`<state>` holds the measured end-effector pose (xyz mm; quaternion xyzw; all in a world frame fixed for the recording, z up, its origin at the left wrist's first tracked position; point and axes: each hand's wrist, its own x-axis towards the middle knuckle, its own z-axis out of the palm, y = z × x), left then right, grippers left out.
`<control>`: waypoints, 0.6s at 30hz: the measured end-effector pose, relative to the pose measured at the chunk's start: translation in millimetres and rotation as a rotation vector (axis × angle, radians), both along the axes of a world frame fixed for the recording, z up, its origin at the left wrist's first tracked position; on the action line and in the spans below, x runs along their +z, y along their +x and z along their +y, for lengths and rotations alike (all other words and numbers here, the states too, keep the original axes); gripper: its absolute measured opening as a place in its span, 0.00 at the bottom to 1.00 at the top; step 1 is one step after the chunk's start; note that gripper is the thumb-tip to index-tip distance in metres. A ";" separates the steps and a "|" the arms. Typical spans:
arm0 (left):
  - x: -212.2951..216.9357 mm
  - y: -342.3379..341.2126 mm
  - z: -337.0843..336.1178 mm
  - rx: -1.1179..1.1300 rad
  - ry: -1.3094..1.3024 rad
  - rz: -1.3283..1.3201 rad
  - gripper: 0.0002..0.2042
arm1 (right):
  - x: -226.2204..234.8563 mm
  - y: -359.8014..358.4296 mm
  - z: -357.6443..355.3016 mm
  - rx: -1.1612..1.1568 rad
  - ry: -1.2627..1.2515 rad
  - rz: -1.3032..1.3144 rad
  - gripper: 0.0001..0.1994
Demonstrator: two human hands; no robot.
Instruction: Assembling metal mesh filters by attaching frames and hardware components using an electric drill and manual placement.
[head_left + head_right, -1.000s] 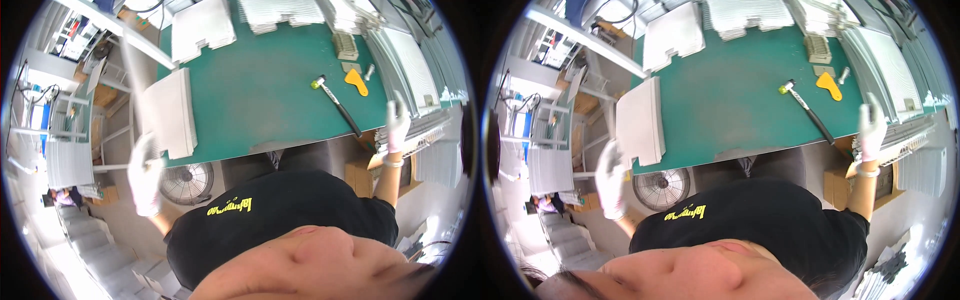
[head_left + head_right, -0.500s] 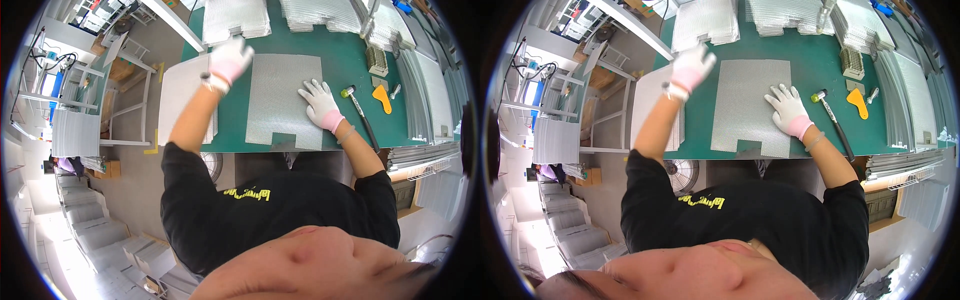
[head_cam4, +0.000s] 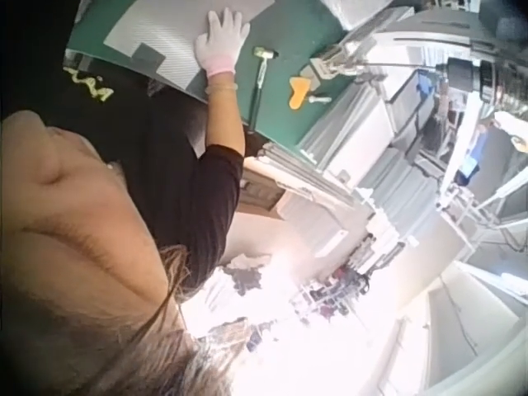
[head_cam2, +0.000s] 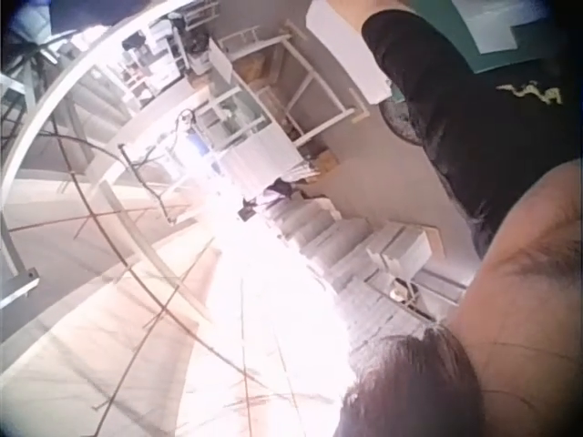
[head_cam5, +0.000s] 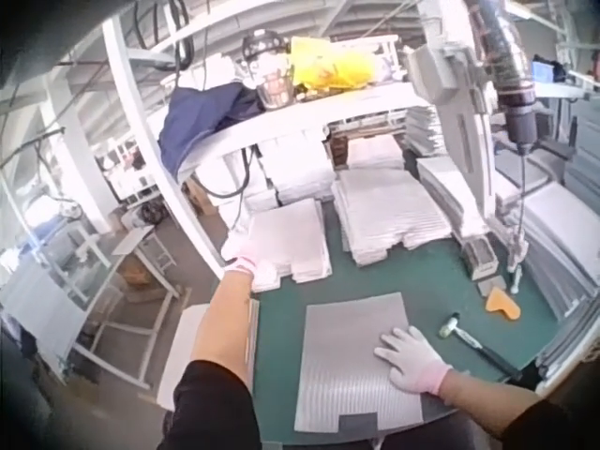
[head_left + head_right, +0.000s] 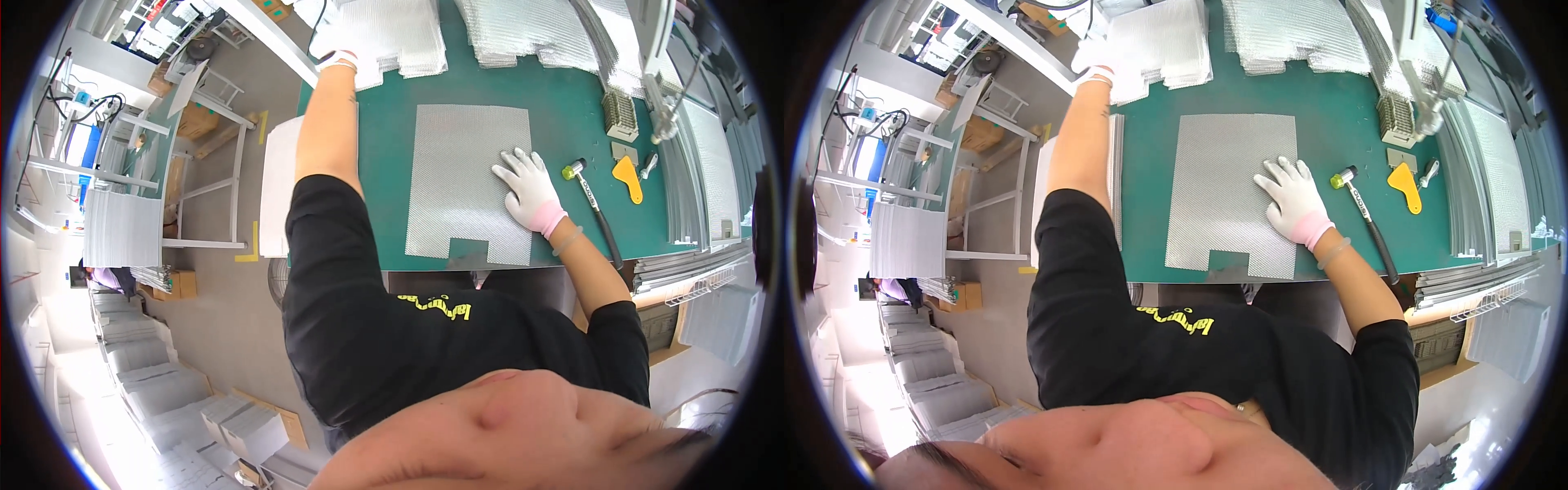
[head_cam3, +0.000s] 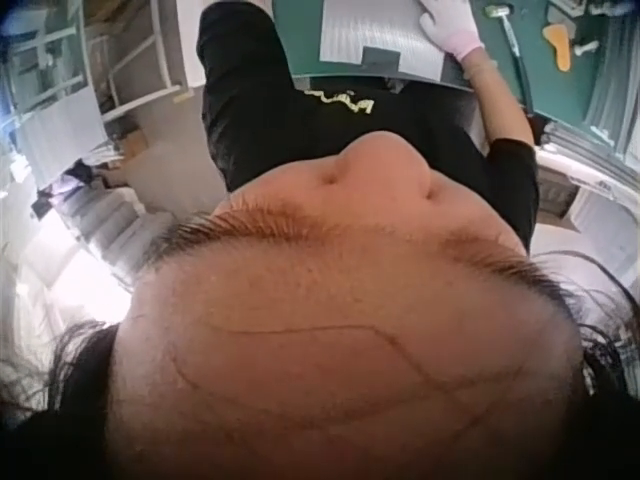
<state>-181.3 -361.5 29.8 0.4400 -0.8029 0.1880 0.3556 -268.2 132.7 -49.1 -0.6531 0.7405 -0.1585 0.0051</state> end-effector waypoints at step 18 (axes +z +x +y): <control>-14.9 64.0 58.6 -0.600 0.510 0.231 0.28 | -20.7 -13.5 11.8 -0.039 -0.061 0.067 0.27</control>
